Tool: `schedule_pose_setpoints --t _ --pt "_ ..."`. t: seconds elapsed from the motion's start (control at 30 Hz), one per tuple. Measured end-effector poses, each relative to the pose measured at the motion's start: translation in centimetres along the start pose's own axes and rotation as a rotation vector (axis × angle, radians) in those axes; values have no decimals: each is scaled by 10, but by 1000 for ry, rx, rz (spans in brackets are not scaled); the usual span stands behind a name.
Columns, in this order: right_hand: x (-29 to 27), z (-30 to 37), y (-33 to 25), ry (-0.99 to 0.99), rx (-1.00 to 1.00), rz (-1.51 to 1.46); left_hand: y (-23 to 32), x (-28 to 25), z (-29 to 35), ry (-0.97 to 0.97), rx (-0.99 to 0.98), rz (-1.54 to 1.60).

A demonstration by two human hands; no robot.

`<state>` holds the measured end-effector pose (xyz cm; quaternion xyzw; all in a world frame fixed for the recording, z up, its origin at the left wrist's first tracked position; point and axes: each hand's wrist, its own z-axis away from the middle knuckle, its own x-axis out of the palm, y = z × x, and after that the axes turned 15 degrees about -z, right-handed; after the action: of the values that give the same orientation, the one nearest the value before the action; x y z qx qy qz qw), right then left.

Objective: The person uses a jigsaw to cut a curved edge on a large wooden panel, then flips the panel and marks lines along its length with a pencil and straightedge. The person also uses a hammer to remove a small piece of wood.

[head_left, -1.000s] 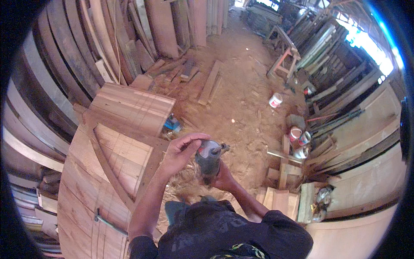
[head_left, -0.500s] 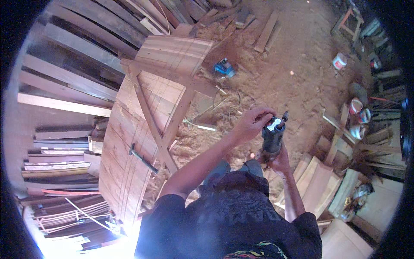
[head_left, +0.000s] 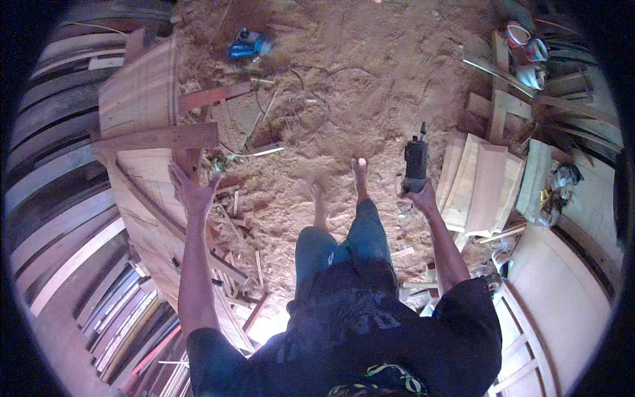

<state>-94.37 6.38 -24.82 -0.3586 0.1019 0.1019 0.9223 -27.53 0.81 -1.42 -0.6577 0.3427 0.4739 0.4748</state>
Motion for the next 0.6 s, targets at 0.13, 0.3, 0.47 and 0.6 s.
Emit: schedule_pose_setpoints --t 0.13,0.3,0.47,0.6 --pt "29 -37 9 173 -43 136 0 14 14 16 -70 289" --pt "68 -151 48 -282 -83 150 -15 -6 15 8 -59 84" --pt "99 -259 120 -223 3 474 4 -14 6 -72 -165 85" --pt "173 -308 82 -237 75 743 27 -53 -2 -67 -168 -83"
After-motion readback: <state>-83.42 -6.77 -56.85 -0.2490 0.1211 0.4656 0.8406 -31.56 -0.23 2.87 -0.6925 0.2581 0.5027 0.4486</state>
